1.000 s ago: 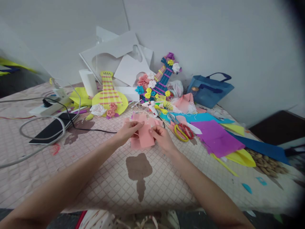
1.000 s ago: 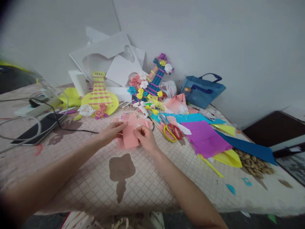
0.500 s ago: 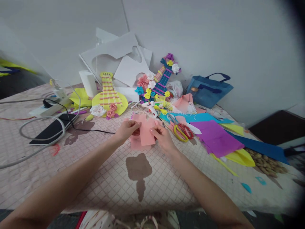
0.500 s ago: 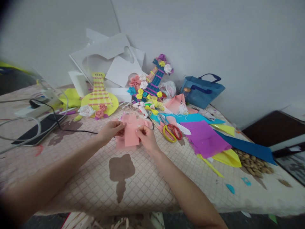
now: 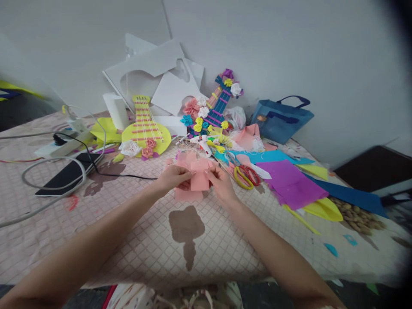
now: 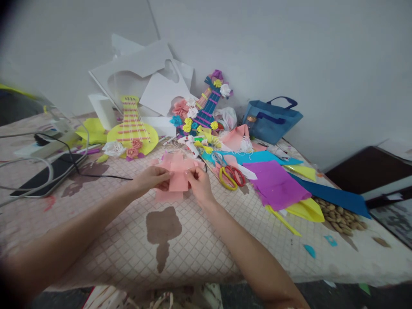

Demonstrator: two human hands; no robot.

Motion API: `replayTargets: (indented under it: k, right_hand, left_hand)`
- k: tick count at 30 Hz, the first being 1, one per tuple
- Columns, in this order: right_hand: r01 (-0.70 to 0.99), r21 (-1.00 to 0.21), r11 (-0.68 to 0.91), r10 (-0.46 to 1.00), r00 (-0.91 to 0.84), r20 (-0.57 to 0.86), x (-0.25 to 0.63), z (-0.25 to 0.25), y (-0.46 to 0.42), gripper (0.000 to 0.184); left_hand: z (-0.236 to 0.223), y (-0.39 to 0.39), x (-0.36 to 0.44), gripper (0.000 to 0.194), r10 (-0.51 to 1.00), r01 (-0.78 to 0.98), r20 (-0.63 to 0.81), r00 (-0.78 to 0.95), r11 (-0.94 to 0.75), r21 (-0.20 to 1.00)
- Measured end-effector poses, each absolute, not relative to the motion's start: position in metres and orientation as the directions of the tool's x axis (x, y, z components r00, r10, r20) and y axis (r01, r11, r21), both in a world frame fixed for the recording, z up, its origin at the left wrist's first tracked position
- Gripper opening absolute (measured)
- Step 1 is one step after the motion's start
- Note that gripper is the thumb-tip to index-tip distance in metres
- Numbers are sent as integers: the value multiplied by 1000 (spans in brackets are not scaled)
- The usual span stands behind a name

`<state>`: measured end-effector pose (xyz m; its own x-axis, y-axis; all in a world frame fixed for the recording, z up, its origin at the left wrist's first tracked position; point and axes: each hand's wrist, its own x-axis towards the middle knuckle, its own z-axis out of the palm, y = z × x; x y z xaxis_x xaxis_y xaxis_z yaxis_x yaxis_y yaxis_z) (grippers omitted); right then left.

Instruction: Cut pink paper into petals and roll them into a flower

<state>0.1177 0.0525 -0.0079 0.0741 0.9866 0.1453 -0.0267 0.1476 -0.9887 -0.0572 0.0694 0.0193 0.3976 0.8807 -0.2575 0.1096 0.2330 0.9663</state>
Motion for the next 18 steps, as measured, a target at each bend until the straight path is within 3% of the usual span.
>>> replayTargets:
  k: [4, 18]
  right_hand:
    - [-42, -986, 164, 982, 107, 159, 119, -6, 53, 29]
    - [-42, -980, 197, 970, 154, 189, 123, -8, 57, 26]
  left_hand:
    - [19, 68, -57, 35, 814, 150, -327, 481, 291, 945]
    - [19, 70, -61, 29, 756, 193, -327, 568, 264, 945]
